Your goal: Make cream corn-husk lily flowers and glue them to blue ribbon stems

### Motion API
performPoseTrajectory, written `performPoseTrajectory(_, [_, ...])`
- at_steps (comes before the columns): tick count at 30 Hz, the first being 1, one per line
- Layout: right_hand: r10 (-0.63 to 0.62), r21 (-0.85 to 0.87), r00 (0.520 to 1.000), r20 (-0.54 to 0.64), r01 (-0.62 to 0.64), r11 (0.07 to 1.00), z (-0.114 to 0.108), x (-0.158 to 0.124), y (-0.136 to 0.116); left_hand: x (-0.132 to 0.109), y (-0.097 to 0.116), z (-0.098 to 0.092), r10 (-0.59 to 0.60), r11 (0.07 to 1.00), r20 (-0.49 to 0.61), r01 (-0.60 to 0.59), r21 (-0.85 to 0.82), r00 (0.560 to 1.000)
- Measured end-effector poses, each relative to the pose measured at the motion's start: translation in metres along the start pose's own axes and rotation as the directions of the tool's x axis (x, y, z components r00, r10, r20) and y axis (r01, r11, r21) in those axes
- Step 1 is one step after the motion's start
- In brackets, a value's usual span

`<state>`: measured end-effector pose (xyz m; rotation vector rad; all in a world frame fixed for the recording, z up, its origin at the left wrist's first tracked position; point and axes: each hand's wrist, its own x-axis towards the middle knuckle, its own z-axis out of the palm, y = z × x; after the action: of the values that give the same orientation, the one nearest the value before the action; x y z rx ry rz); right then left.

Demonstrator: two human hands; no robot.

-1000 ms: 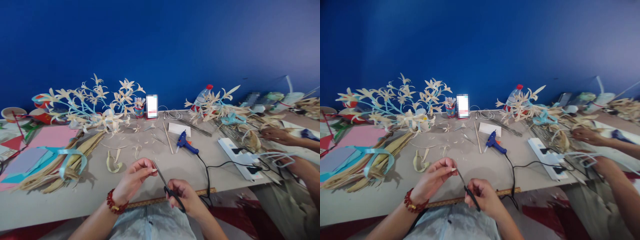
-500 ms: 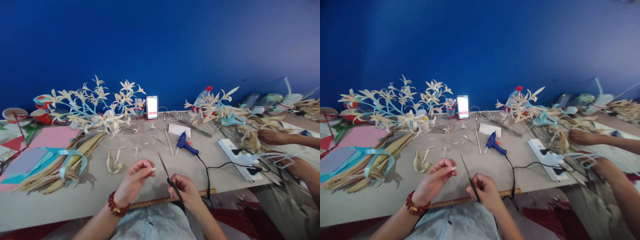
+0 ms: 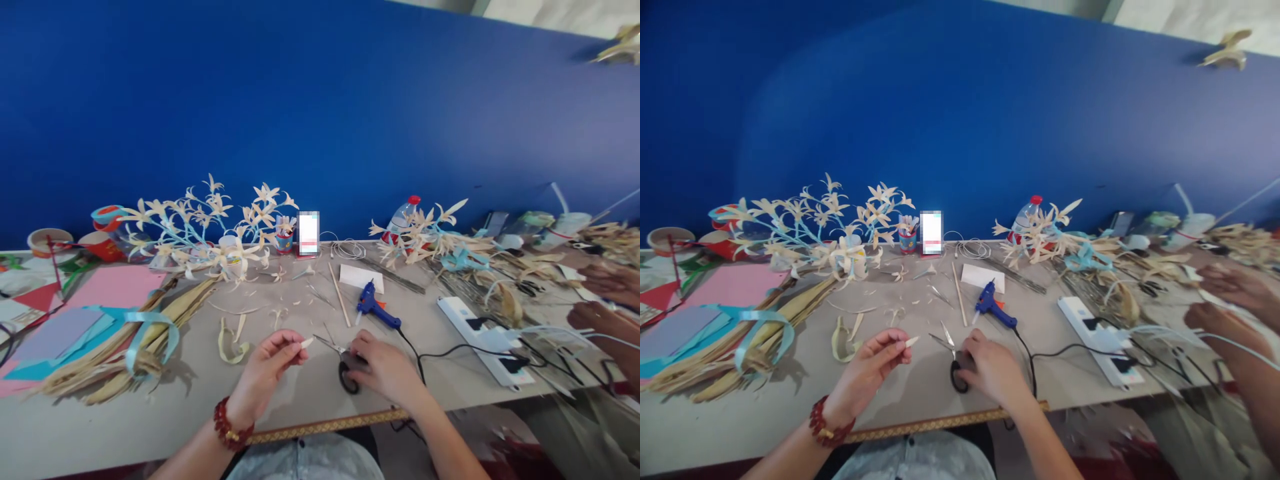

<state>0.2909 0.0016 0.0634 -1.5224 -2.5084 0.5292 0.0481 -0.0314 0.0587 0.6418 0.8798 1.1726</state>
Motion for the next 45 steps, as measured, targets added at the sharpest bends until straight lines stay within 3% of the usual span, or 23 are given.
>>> performPoseTrajectory(4, [-0.201,0.249,0.963,-0.182,0.243,0.938,-0.021,0.021,-0.029,0.005,0.011,0.0,-0.034,0.995,0.134,0.046,-0.088,0.99])
performPoseTrajectory(7, [-0.319,0.376,0.897,-0.305,0.421,0.826,-0.019,0.043,-0.049,0.013,0.017,0.002,-0.032,0.988,0.185,0.06,-0.143,0.982])
performPoseTrajectory(10, [-0.376,0.432,0.844,-0.383,0.523,0.734,-0.01,0.065,-0.057,0.022,0.019,0.0,-0.019,0.979,0.184,0.055,-0.194,0.983])
performPoseTrajectory(19, [-0.291,0.544,0.891,-0.349,0.445,0.711,0.014,0.097,-0.048,0.041,0.017,-0.014,-0.039,0.965,0.166,0.08,-0.251,0.985])
performPoseTrajectory(25, [-0.233,0.575,0.911,-0.341,0.398,0.715,0.027,0.093,-0.044,0.041,0.006,-0.012,0.129,0.99,0.032,-0.131,0.045,0.991])
performPoseTrajectory(29, [-0.258,0.552,0.917,-0.305,0.391,0.736,0.027,0.089,-0.047,0.04,0.003,-0.014,0.222,0.927,0.011,-0.215,0.307,0.975])
performPoseTrajectory(35, [-0.297,0.4,0.88,-0.371,0.44,0.804,0.032,0.087,-0.049,0.038,-0.003,-0.015,0.307,0.838,0.024,-0.282,0.467,0.952])
performPoseTrajectory(40, [-0.389,0.25,0.786,-0.48,0.548,0.798,0.034,0.083,-0.049,0.037,-0.003,-0.016,0.386,0.74,0.006,-0.313,0.595,0.923])
performPoseTrajectory(45, [-0.235,0.258,0.698,-0.676,0.523,0.813,0.031,0.078,-0.046,0.039,0.003,-0.02,0.417,0.742,-0.046,-0.311,0.594,0.908])
